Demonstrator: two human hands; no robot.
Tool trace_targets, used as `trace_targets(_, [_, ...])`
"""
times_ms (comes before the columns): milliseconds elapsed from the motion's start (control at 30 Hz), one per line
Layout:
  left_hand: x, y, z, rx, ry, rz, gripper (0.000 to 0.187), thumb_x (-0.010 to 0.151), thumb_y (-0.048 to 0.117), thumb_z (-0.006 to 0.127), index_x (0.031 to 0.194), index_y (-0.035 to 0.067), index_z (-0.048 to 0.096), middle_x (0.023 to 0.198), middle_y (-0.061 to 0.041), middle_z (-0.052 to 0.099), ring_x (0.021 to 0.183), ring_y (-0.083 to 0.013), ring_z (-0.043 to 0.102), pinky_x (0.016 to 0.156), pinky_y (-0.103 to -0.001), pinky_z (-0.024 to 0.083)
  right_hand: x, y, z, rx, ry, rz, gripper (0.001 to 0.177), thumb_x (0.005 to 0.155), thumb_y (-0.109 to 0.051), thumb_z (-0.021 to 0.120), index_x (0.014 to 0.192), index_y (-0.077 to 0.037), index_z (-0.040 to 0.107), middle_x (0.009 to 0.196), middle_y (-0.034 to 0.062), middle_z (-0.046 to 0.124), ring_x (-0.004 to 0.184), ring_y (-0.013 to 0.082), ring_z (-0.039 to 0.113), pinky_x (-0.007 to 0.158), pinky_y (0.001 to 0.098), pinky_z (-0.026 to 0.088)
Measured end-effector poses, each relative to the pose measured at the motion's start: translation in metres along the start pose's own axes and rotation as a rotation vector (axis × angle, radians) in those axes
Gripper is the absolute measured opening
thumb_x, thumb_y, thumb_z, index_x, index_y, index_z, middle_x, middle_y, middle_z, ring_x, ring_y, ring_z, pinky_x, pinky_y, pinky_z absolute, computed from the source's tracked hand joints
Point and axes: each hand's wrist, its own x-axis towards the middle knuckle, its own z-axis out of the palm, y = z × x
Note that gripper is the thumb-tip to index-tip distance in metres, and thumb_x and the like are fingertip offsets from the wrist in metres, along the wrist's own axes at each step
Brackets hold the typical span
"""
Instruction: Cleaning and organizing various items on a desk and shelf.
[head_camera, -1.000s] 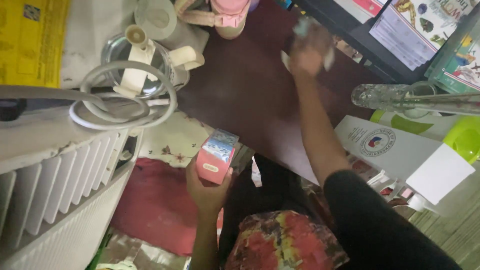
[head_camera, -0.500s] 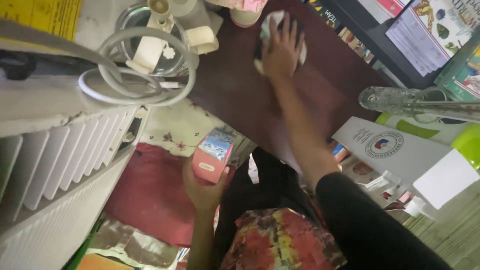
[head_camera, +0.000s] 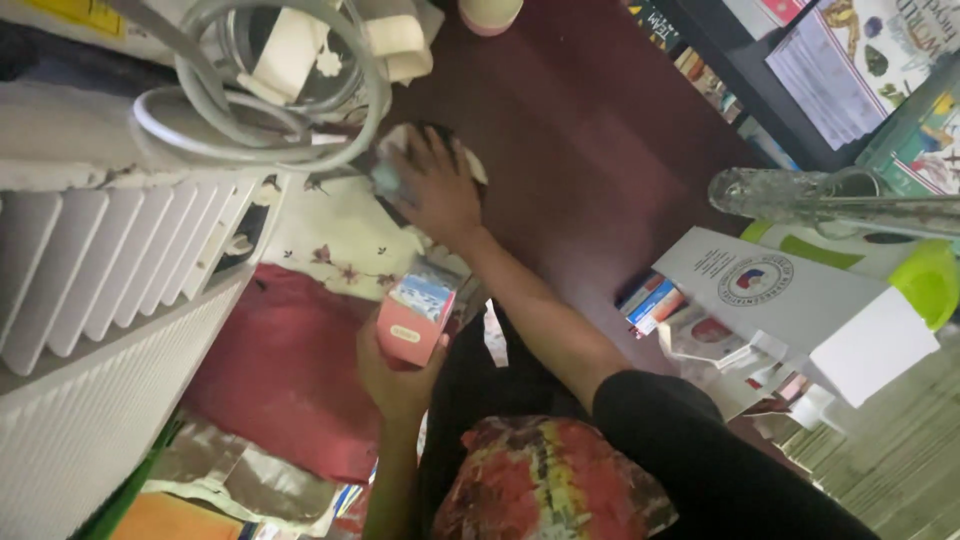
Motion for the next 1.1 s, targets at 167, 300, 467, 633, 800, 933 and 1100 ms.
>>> trace_targets(167, [0.0,0.002,0.0,0.036,0.005,0.055,0.08,0.069,0.03,0.094,0.132,-0.001,0.057,0.122,-0.02,0.064,0.112,-0.0354,0.065,0.098,-0.044,0.052,0.004,0.087,-0.013,-0.194,0.133,0.088,0.068,0.099,-0.048,0.067,0.155,-0.016,0.046,0.161,0.0204,0.032,0.152,0.0435,0.028,0.124,0.0634,0.02])
trace_targets(300, [-0.002,0.006,0.0,0.047,0.001,-0.001,0.079,0.069,0.03,0.095,0.131,-0.001,0.057,0.118,-0.018,0.065,0.108,-0.0339,0.065,0.096,-0.043,0.053,0.039,0.136,-0.061,-0.171,0.141,0.341,0.066,0.1,-0.043,0.065,0.158,-0.023,0.041,0.166,0.0151,0.03,0.154,0.0384,0.024,0.124,0.0621,0.016])
trace_targets(467, [-0.006,0.013,0.001,0.032,0.001,0.002,0.077,0.069,0.027,0.093,0.132,-0.001,0.057,0.117,-0.018,0.065,0.108,-0.0334,0.066,0.096,-0.043,0.053,0.056,0.191,-0.058,-0.215,0.266,0.302,0.062,0.108,-0.046,0.059,0.162,-0.022,0.039,0.167,0.016,0.028,0.154,0.041,0.024,0.125,0.0598,0.012])
trace_targets(633, [-0.012,0.017,0.004,-0.04,-0.014,-0.049,0.077,0.071,0.026,0.092,0.134,0.0,0.057,0.118,-0.017,0.066,0.107,-0.0305,0.068,0.095,-0.04,0.055,0.077,0.213,-0.084,-0.237,0.191,0.357,0.063,0.108,-0.047,0.054,0.16,-0.015,0.039,0.164,0.0168,0.032,0.153,0.0417,0.026,0.125,0.0596,0.012])
trace_targets(800, [-0.025,0.017,0.004,0.002,-0.003,-0.051,0.08,0.068,0.024,0.094,0.134,0.0,0.057,0.12,-0.019,0.065,0.111,-0.0333,0.065,0.096,-0.042,0.053,0.07,0.291,-0.045,-0.197,-0.031,0.691,0.05,0.12,-0.055,0.034,0.148,-0.019,0.054,0.158,0.0059,0.05,0.149,0.0275,0.043,0.128,0.0411,0.03])
trace_targets(933, [-0.025,0.005,0.013,0.011,0.002,-0.029,0.079,0.067,0.026,0.094,0.132,0.0,0.057,0.12,-0.018,0.066,0.11,-0.034,0.066,0.096,-0.042,0.053,0.011,0.208,-0.044,-0.43,0.53,0.485,0.062,0.106,-0.044,0.058,0.158,-0.013,0.046,0.162,0.0215,0.032,0.147,0.0448,0.033,0.119,0.0622,0.018])
trace_targets(1100, [-0.008,-0.005,0.03,-0.033,-0.105,-0.158,0.071,0.065,0.031,0.096,0.12,0.002,0.061,0.108,-0.017,0.067,0.099,-0.0329,0.067,0.09,-0.042,0.056,-0.106,0.066,-0.034,-0.125,0.138,0.127,0.066,0.091,-0.035,0.064,0.145,0.001,0.053,0.163,0.032,0.025,0.148,0.0573,0.024,0.12,0.0698,0.018])
